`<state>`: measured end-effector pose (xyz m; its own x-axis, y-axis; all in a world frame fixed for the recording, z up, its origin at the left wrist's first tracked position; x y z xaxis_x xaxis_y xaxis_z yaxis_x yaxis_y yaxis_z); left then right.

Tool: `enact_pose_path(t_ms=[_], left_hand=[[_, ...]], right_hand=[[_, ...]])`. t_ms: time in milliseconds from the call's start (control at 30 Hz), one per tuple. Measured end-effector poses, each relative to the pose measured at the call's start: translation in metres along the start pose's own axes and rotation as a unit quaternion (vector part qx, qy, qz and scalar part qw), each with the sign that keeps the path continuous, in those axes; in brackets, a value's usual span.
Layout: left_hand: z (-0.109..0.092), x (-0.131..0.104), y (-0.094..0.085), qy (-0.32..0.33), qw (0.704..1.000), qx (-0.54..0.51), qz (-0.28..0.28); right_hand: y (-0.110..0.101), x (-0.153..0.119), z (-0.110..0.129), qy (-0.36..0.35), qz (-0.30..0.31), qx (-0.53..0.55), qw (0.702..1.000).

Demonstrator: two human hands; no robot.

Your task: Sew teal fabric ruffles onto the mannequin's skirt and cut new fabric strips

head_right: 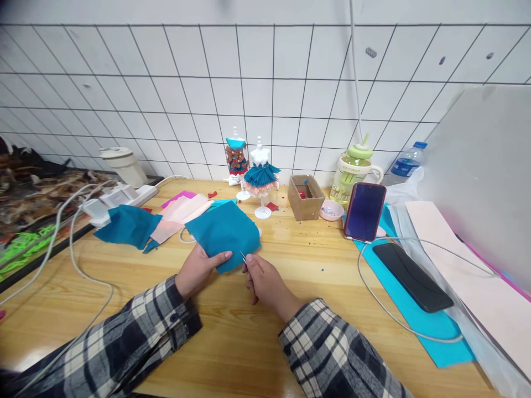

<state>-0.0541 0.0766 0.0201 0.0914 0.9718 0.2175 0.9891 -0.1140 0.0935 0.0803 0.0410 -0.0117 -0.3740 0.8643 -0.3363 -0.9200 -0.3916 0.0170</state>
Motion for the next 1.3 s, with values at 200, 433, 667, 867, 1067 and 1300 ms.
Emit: enact_pose_path(t_ms=[200, 433, 667, 867, 1067, 1300], left_hand=[[-0.003, -0.001, 0.003, 0.001, 1.0, 0.023, 0.011], [-0.005, -0.001, 0.002, 0.006, 0.999, 0.046, -0.002], [-0.002, -0.001, 0.0, 0.008, 0.999, 0.032, -0.011], [0.001, -0.001, -0.001, 0.008, 0.999, 0.034, -0.015], [0.0, -0.001, -0.001, 0.007, 0.999, 0.034, -0.014], [-0.003, -0.001, 0.001, 0.011, 1.0, 0.021, -0.017]], right_hand=[[-0.002, 0.002, -0.001, -0.009, -0.018, -0.011, 1.0], [-0.008, 0.004, -0.005, -0.013, -0.049, -0.034, 0.998], [-0.011, 0.005, -0.007, -0.02, -0.063, -0.04, 0.997], [-0.01, 0.005, -0.006, -0.013, -0.063, -0.043, 0.997], [-0.01, 0.006, -0.005, -0.025, -0.06, -0.055, 0.996], [-0.008, 0.005, -0.008, -0.009, -0.048, -0.026, 0.998]])
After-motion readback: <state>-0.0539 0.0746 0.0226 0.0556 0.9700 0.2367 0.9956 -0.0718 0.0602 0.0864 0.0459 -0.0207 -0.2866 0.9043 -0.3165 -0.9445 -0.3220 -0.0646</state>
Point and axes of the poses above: each hand's wrist, its own x-axis towards the middle knuckle, its own y-axis out of the palm, z = x × y, the point moved 9 cm from there along x, towards the middle knuckle, and after that the axes turned 8 degrees about y, right-handed, at the moved point
